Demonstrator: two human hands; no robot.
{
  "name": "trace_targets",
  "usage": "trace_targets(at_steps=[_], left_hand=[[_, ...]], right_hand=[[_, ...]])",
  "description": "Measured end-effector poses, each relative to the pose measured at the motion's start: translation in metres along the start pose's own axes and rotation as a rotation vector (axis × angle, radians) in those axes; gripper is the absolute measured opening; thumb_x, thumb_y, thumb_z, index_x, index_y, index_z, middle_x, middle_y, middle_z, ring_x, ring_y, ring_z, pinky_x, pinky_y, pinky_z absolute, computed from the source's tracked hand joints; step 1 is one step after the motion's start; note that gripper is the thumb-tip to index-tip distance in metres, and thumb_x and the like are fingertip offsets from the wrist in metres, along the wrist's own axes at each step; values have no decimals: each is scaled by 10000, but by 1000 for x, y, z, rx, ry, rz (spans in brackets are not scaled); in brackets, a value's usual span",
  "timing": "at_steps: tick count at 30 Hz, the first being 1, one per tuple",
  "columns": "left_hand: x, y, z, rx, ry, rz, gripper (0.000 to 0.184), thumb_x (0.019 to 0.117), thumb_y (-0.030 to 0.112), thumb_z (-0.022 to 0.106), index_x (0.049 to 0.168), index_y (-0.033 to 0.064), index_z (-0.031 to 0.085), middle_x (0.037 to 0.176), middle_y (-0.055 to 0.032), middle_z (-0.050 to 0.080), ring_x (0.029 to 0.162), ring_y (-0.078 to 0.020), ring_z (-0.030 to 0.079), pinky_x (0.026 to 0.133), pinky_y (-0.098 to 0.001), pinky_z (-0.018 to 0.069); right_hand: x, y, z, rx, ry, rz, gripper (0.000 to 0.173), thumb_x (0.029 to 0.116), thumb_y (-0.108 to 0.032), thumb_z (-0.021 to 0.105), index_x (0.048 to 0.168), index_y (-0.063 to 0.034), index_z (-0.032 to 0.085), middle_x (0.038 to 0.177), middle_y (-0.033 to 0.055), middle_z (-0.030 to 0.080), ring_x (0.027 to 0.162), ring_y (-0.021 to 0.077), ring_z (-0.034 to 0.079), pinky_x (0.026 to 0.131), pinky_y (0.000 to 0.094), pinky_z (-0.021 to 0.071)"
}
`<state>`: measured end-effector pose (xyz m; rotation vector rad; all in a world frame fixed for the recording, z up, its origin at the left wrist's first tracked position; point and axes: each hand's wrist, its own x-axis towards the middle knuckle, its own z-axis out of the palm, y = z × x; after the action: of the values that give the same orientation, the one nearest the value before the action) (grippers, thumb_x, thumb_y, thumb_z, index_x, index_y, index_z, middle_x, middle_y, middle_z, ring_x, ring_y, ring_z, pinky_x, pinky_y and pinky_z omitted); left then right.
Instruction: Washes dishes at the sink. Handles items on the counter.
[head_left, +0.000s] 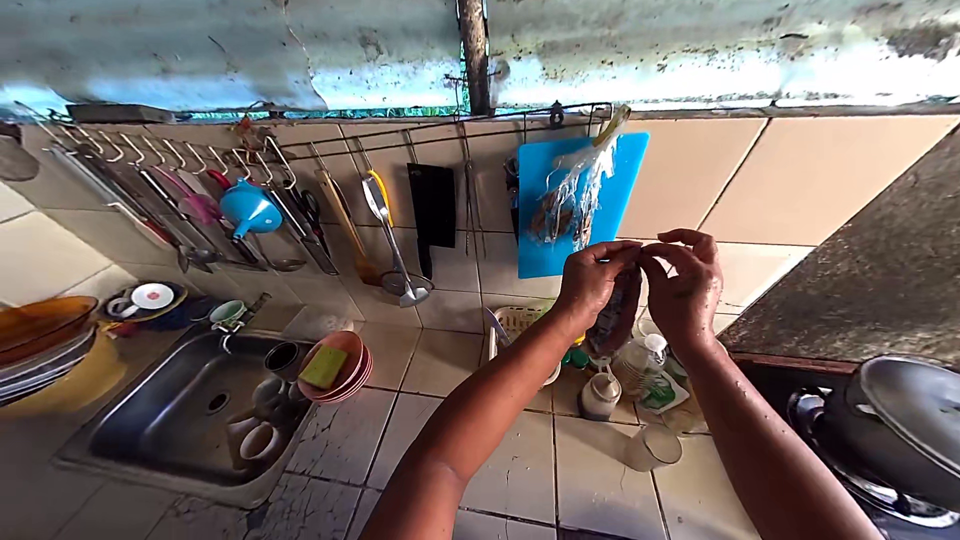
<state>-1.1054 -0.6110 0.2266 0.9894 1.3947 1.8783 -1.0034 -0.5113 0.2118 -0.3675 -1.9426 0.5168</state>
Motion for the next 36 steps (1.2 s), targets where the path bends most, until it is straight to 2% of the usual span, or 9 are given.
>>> trace_targets(at_steps=[4,9,19,21,24,27,30,32,36], left_hand=[[-5,0,-14,28,-98,-31,293,1008,92,634,1296,43,655,1116,-81,689,843,-99,657,773,-270,568],[-17,-1,-32,-1,-78,-43,206,998,77,642,1191,19,688,1029,-71,694,806,-85,653,752,-252,570],[-24,-2,-89,66,-85,7,131,1001,98,647,1085,-2,665,941,-76,677,776,-110,659,753,-297,591],[-32,7,-96,289,-55,105,126,1011,98,635,1067,-14,656,931,-106,666,767,-139,651,736,-312,581],[-35,8,-103,755,107,487,97,969,34,648,1011,-38,696,917,-156,692,803,-227,689,747,-386,593],[-28,6,-113,881,246,646,90,958,57,656,1011,-11,680,879,-138,708,784,-241,717,703,-413,603],[-24,20,-127,790,289,499,147,1008,107,617,1102,7,668,894,-141,719,781,-263,711,689,-466,582],[-13,32,-137,677,261,288,192,1019,149,599,1137,22,681,971,-136,735,885,-253,713,815,-486,570],[16,39,-157,386,195,15,202,1026,165,608,1152,10,641,1026,-141,696,931,-213,661,872,-436,533]], right_hand=[[-10,-2,8,-55,2,-27,167,1008,-55,587,1073,49,702,1138,223,636,996,284,649,880,408,555],[-15,-15,18,-38,-25,-57,189,1028,-63,561,1071,31,719,992,188,704,895,270,695,816,419,572],[-18,-42,44,193,-182,138,99,989,-69,646,1049,-8,695,911,61,725,746,65,670,710,255,574],[-18,-47,51,201,-234,197,88,996,-76,644,1050,-20,685,920,55,710,721,68,643,672,256,550],[-14,-53,68,280,-289,259,82,997,-59,629,1046,2,653,890,51,688,698,65,638,657,248,554],[-4,-64,85,297,-277,176,110,1002,-77,631,1062,15,640,876,52,687,700,63,657,675,250,582],[11,-73,101,291,-273,66,197,992,-70,634,1153,43,626,955,115,698,762,128,688,723,332,610],[21,-78,110,258,-301,50,282,998,-79,626,1257,28,594,976,129,703,764,156,690,711,361,607],[38,-83,134,162,-304,106,270,939,-62,680,1197,14,658,1021,152,726,866,213,721,797,418,610]])
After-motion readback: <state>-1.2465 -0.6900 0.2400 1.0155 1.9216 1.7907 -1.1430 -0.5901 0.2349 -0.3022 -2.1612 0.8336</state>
